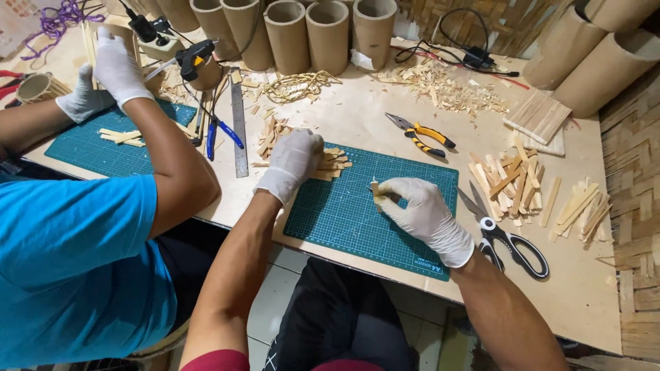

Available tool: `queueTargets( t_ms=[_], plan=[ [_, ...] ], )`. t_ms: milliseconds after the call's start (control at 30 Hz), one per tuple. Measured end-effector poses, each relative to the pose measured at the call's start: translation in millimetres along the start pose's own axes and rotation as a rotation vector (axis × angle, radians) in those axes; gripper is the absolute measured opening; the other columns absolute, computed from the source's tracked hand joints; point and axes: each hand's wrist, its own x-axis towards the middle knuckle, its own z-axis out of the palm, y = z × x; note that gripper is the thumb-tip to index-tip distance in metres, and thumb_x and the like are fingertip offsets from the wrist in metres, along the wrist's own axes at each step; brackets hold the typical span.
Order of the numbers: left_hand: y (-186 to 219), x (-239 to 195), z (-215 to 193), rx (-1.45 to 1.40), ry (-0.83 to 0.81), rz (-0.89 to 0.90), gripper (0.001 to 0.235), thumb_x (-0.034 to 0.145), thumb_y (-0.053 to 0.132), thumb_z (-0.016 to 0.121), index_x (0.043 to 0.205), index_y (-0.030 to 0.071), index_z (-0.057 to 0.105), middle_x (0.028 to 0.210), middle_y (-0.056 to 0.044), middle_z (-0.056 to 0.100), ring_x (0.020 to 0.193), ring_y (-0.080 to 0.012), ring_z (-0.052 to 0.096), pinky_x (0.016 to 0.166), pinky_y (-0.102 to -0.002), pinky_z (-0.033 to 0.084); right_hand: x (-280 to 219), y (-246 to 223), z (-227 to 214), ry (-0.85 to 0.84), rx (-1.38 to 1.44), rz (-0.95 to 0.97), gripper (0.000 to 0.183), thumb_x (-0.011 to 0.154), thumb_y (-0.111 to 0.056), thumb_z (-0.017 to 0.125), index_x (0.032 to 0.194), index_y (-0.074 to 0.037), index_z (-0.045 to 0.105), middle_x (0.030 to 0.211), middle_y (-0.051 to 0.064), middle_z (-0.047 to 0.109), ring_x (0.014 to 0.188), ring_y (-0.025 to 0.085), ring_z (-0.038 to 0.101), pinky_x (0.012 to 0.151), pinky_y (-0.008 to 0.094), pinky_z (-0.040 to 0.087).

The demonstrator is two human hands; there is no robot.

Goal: Assembling a miniature wooden structure by gluing small sticks together and trimming them with scissors on a cutting mat.

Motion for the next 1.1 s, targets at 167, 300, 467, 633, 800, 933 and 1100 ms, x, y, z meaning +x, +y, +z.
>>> queueTargets(
  t_ms=[167, 300, 467, 633, 800, 933, 1100],
  plan=[
    [40.8, -27.8, -39.2, -0.348, 0.094, -0.044, 0.012, 0.086, 0.02, 0.072, 0.097, 0.022, 0.072, 0.09, -0.006, 0.071, 0.093, -0.0329, 0.071, 0.079, -0.047, 0.058, -0.3, -2.2, -3.2, 0.057, 0.099, 0.119, 0.011, 0.085, -0.004, 0.079, 0.093, -0.011, 0.076, 0.076, 0.005, 0.079, 0.068, 0.021, 0.076, 0.068, 0.032, 0.059],
    [122.9, -69.9, -66.5, -1.006, 0.09, -0.194, 0.017, 0.083, 0.012, 0.081, 0.1, 0.014, 0.078, 0.088, -0.01, 0.078, 0.088, -0.0266, 0.074, 0.084, -0.04, 0.059, 2.0, -9.5, -9.9, 0.182, 0.129, 0.222, 0.009, 0.089, -0.004, 0.076, 0.096, -0.008, 0.074, 0.079, 0.006, 0.078, 0.069, 0.017, 0.076, 0.07, 0.031, 0.06],
    [143.6, -88.6, -15.8, -1.096, 0.096, -0.28, 0.018, 0.081, 0.017, 0.087, 0.098, 0.019, 0.081, 0.089, -0.006, 0.08, 0.088, -0.0202, 0.077, 0.078, -0.032, 0.062, -1.1, 0.4, -4.1, 0.195, 0.159, 0.315, 0.008, 0.09, -0.005, 0.076, 0.097, -0.009, 0.074, 0.081, 0.006, 0.079, 0.073, 0.016, 0.077, 0.072, 0.028, 0.06],
    [142.2, -92.0, -1.5, -0.942, 0.19, -0.275, 0.015, 0.078, 0.017, 0.088, 0.091, 0.021, 0.083, 0.082, -0.002, 0.078, 0.083, -0.02, 0.075, 0.074, -0.03, 0.061, -1.4, -4.9, -3.3, 0.169, 0.254, 0.335, 0.009, 0.09, 0.001, 0.072, 0.098, -0.004, 0.074, 0.086, 0.012, 0.079, 0.076, 0.019, 0.078, 0.073, 0.032, 0.062],
    [142.5, -98.8, -19.3, -0.721, 0.129, -0.296, 0.017, 0.078, 0.027, 0.087, 0.094, 0.028, 0.082, 0.082, 0.006, 0.076, 0.084, -0.014, 0.071, 0.076, -0.027, 0.059, -1.6, -10.2, -0.8, 0.113, 0.252, 0.283, 0.011, 0.088, 0.003, 0.074, 0.097, -0.002, 0.075, 0.085, 0.014, 0.079, 0.079, 0.022, 0.078, 0.074, 0.033, 0.062],
    [141.5, -107.1, -23.0, -0.663, 0.097, -0.286, 0.029, 0.08, 0.027, 0.086, 0.108, 0.03, 0.08, 0.081, 0.009, 0.077, 0.086, -0.0136, 0.068, 0.08, -0.027, 0.058, -2.6, -10.4, 0.6, 0.076, 0.207, 0.288, 0.01, 0.088, 0.002, 0.076, 0.096, -0.003, 0.076, 0.083, 0.012, 0.079, 0.078, 0.022, 0.078, 0.072, 0.032, 0.062],
    [137.9, -108.6, -6.3, -0.594, 0.226, -0.173, 0.013, 0.08, 0.024, 0.086, 0.092, 0.024, 0.082, 0.08, 0.002, 0.075, 0.086, -0.0184, 0.064, 0.079, -0.03, 0.054, -2.8, -9.4, 4.6, 0.012, 0.203, 0.262, 0.015, 0.087, 0.006, 0.073, 0.099, -0.003, 0.077, 0.085, 0.015, 0.078, 0.079, 0.024, 0.078, 0.072, 0.035, 0.063]
  ],
)
